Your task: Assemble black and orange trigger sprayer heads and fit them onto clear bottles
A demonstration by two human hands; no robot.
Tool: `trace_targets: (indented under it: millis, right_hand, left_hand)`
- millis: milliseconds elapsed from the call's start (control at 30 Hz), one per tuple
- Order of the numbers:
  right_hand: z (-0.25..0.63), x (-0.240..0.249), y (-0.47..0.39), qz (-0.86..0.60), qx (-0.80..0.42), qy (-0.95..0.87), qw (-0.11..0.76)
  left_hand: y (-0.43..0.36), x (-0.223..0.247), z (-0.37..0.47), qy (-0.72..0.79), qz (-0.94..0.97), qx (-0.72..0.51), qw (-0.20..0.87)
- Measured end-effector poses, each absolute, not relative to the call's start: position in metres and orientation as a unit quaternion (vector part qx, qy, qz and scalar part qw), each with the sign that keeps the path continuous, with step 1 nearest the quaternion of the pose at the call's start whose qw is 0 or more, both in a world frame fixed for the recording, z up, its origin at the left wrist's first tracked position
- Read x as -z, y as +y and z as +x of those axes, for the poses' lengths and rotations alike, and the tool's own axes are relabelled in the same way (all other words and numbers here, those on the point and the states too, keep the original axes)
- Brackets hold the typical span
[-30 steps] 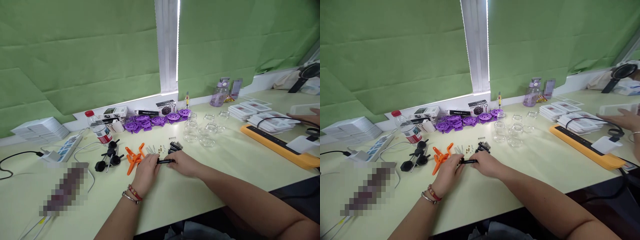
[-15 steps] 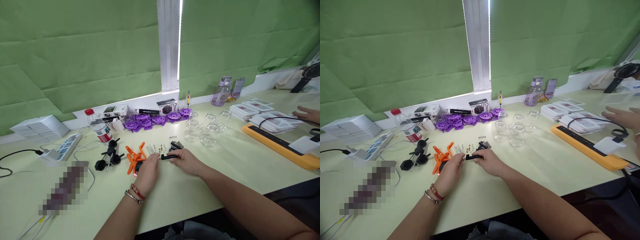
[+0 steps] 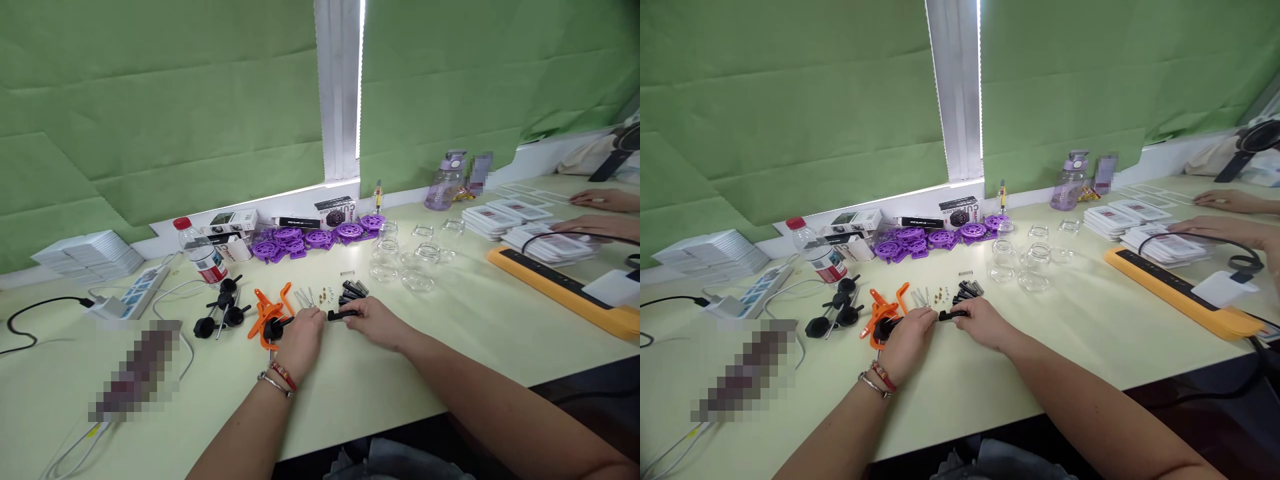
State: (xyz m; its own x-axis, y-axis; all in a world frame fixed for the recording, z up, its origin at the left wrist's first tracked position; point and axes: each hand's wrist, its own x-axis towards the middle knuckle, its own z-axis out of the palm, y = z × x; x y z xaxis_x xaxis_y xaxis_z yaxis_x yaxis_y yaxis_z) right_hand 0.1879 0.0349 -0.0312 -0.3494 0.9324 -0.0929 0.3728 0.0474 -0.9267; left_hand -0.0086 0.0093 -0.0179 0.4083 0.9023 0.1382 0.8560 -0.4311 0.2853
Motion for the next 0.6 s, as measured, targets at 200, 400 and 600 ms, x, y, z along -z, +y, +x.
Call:
trace_targets:
  millis: [200, 400, 600]
  right_hand:
    - [0.191, 0.028, 0.035, -0.471, -0.434, -0.718, 0.274]
    - [0.201, 0.024, 0.037, -0.485, -0.398, -0.732, 0.264]
    - [0.209, 0.016, 0.032, -0.490, -0.257, -0.805, 0.216]
  left_hand:
    - [0.010, 0.014, -0.007, 0.533, 0.836, -0.118, 0.057]
    - [0.010, 0.020, -0.009, 0.530, 0.839, -0.115, 0.047]
    - [0.007, 0.017, -0.008, 0.537, 0.836, -0.102, 0.041]
